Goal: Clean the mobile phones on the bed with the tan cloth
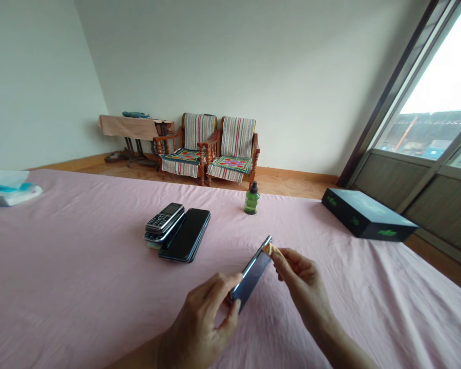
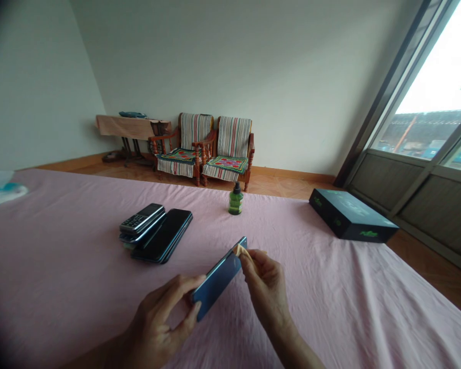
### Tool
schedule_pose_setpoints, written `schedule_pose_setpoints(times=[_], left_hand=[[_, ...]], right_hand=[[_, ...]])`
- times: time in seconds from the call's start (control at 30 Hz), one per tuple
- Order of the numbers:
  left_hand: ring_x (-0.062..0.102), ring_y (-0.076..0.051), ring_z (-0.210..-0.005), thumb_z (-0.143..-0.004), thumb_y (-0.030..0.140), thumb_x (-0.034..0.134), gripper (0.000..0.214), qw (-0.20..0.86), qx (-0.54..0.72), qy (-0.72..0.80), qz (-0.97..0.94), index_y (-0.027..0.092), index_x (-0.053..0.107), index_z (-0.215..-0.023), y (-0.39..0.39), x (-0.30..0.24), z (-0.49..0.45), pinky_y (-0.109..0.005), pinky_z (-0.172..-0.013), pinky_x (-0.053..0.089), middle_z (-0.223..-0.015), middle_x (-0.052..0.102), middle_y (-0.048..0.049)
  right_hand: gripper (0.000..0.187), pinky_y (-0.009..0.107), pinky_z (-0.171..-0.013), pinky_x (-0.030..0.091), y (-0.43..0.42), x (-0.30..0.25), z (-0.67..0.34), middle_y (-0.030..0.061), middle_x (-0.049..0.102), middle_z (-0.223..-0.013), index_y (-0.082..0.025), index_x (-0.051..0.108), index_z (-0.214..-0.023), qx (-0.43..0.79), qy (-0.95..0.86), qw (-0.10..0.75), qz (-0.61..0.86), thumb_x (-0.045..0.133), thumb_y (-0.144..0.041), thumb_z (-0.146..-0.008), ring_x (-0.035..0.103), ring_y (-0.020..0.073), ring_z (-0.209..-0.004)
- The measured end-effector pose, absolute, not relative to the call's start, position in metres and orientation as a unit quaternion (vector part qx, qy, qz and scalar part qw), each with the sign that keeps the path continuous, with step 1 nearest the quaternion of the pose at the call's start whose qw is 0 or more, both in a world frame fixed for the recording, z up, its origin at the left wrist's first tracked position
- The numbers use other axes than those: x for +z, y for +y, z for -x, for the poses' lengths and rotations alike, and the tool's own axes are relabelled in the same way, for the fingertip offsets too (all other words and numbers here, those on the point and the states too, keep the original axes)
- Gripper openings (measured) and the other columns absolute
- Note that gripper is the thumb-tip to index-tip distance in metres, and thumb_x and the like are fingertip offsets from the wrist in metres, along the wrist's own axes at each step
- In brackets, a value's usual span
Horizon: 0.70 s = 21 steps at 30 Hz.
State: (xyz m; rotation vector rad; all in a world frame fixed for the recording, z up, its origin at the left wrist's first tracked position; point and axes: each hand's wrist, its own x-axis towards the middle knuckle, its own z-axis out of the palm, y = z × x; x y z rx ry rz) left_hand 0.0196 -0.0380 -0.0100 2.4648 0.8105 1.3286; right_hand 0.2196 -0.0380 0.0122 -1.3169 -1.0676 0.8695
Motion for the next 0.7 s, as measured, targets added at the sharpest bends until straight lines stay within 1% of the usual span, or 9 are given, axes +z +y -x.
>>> schedule_pose_setpoints(times=[0.1,0.2,0.3,0.4,0.5,0.6,0.7], left_hand=[[0.065,-0.016,-0.093,-0.086,0.003,0.053,0.039,0.120,0.445,0.283,-0.841,0.021,0.052,-0.121,-0.040,-0.012,-0.020,-0.024,-0.083,0.056,-0.100,0.064,-0.0047],[0.064,-0.016,-0.100,-0.089,0.006,0.054,0.033,0.105,0.436,0.291,-0.845,0.021,0.055,-0.119,-0.041,-0.014,-0.019,-0.025,-0.089,0.055,-0.107,0.061,-0.0062],[0.064,-0.016,-0.101,-0.094,0.008,0.049,0.028,0.082,0.412,0.280,-0.863,0.018,0.056,-0.119,-0.043,-0.011,-0.018,-0.024,-0.090,0.055,-0.110,0.060,-0.0081],[0.064,-0.017,-0.099,-0.097,0.009,0.043,0.029,0.038,0.389,0.250,-0.886,0.014,0.055,-0.122,-0.043,-0.006,-0.016,-0.027,-0.089,0.057,-0.107,0.063,-0.0101],[0.063,-0.019,-0.100,-0.095,0.006,0.046,0.029,-0.004,0.388,0.230,-0.892,0.011,0.056,-0.122,-0.042,-0.001,-0.015,-0.031,-0.089,0.057,-0.108,0.065,-0.0114],[0.064,-0.020,-0.099,-0.094,0.006,0.049,0.026,-0.010,0.396,0.212,-0.893,0.011,0.059,-0.118,-0.042,0.003,-0.017,-0.032,-0.089,0.057,-0.108,0.067,-0.0113],[0.066,-0.019,-0.097,-0.094,0.006,0.051,0.023,-0.012,0.410,0.204,-0.889,0.013,0.063,-0.112,-0.044,0.006,-0.021,-0.033,-0.088,0.058,-0.106,0.069,-0.0095]], right_hand=[[0.039,0.025,-0.049,0.033,-0.037,0.012,-0.220,0.0015,0.057,-0.062,-0.016,0.070,-0.069,0.354,-0.465,0.583,0.565,0.068,-0.056,-0.070,0.042,0.0124,-0.054],[0.038,0.026,-0.052,0.037,-0.037,0.010,-0.222,0.0025,0.059,-0.065,-0.016,0.070,-0.069,0.325,-0.485,0.590,0.558,0.067,-0.054,-0.073,0.045,0.0133,-0.056],[0.033,0.025,-0.055,0.040,-0.037,0.007,-0.225,0.0024,0.060,-0.068,-0.017,0.071,-0.075,0.275,-0.514,0.591,0.558,0.064,-0.049,-0.080,0.049,0.0143,-0.061],[0.028,0.025,-0.058,0.042,-0.035,0.003,-0.230,0.0028,0.061,-0.071,-0.018,0.071,-0.083,0.227,-0.541,0.587,0.559,0.060,-0.044,-0.085,0.053,0.0156,-0.066],[0.023,0.028,-0.068,0.047,-0.028,0.000,-0.237,0.0058,0.067,-0.083,-0.020,0.071,-0.089,0.173,-0.567,0.593,0.545,0.059,-0.040,-0.088,0.059,0.0186,-0.078],[0.021,0.033,-0.082,0.049,-0.018,-0.004,-0.244,0.0085,0.070,-0.097,-0.021,0.071,-0.096,0.121,-0.598,0.591,0.527,0.058,-0.035,-0.089,0.062,0.0216,-0.093],[0.021,0.036,-0.086,0.050,-0.010,-0.007,-0.250,0.0085,0.070,-0.101,-0.022,0.072,-0.098,0.110,-0.623,0.573,0.521,0.056,-0.034,-0.090,0.063,0.0228,-0.098]])
